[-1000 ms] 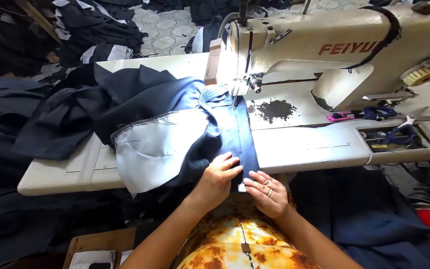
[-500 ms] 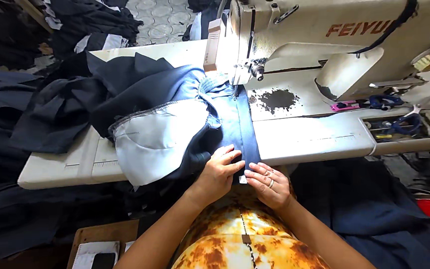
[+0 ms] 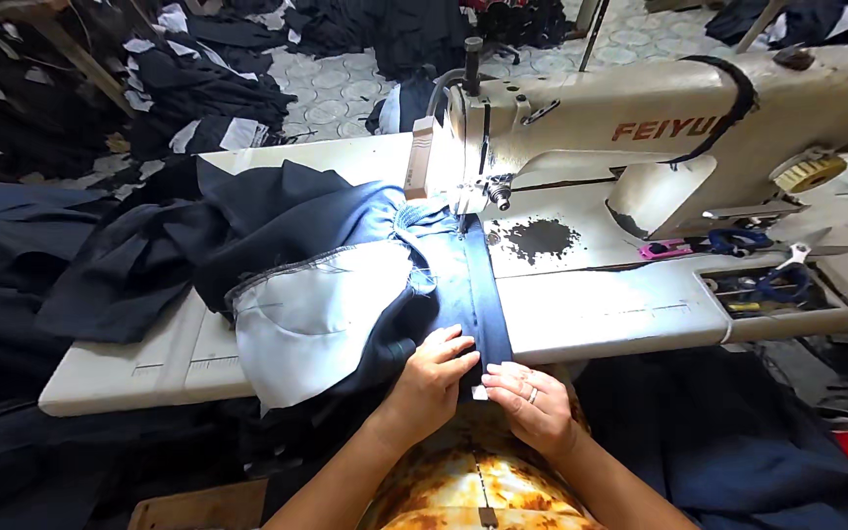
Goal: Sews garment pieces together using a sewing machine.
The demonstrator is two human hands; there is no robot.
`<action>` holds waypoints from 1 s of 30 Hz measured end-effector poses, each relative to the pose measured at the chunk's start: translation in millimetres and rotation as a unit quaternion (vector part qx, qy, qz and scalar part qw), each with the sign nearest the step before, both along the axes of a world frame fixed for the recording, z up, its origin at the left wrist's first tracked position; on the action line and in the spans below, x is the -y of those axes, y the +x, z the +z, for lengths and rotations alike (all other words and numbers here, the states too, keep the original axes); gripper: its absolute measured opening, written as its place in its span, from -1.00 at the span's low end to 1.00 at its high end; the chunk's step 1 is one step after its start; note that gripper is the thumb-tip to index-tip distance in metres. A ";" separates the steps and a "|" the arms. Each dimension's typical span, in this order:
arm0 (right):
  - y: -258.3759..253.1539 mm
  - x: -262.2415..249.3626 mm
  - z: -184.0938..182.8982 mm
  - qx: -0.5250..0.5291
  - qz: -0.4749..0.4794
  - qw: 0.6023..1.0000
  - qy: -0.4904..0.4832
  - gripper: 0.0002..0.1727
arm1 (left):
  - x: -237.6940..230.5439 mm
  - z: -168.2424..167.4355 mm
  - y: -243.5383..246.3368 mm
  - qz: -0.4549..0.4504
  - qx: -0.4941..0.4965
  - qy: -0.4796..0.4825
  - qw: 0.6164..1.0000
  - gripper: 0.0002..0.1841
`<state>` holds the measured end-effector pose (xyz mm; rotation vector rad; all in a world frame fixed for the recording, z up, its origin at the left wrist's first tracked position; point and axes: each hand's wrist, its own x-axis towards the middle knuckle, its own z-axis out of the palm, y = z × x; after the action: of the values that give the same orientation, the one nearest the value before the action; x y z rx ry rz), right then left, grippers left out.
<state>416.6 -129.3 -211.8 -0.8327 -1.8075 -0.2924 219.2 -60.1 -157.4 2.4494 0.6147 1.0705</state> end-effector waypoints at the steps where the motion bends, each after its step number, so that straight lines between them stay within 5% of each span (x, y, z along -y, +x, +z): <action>1: -0.2 -0.4 -0.1 -0.001 0.000 1.000 -0.001 -0.82 | -0.1 0.2 0.0 -0.001 0.001 -0.002 1.000 -0.65; 13: 0.0 -1.6 1.0 -0.003 0.002 1.000 -0.001 -0.81 | -30.5 39.8 24.1 0.087 -0.087 -0.001 0.992 -0.63; 18: 0.0 -1.0 1.6 -0.004 0.000 1.000 -0.007 -0.81 | -67.1 31.1 42.4 0.148 -0.112 0.053 0.981 -0.54; 23: -1.7 -1.3 2.9 -0.008 0.004 1.000 -0.012 -0.83 | -72.7 33.6 47.2 0.138 -0.254 -0.088 0.953 -0.46; 30: -0.2 -0.6 3.0 -0.007 0.007 1.000 -0.024 -0.85 | -63.7 30.4 45.4 0.139 -0.241 -0.092 0.956 -0.47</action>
<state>416.4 -128.7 -208.8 -0.8525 -1.8118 -0.2347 264.6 3.6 -126.9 2.5090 1.1818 0.4625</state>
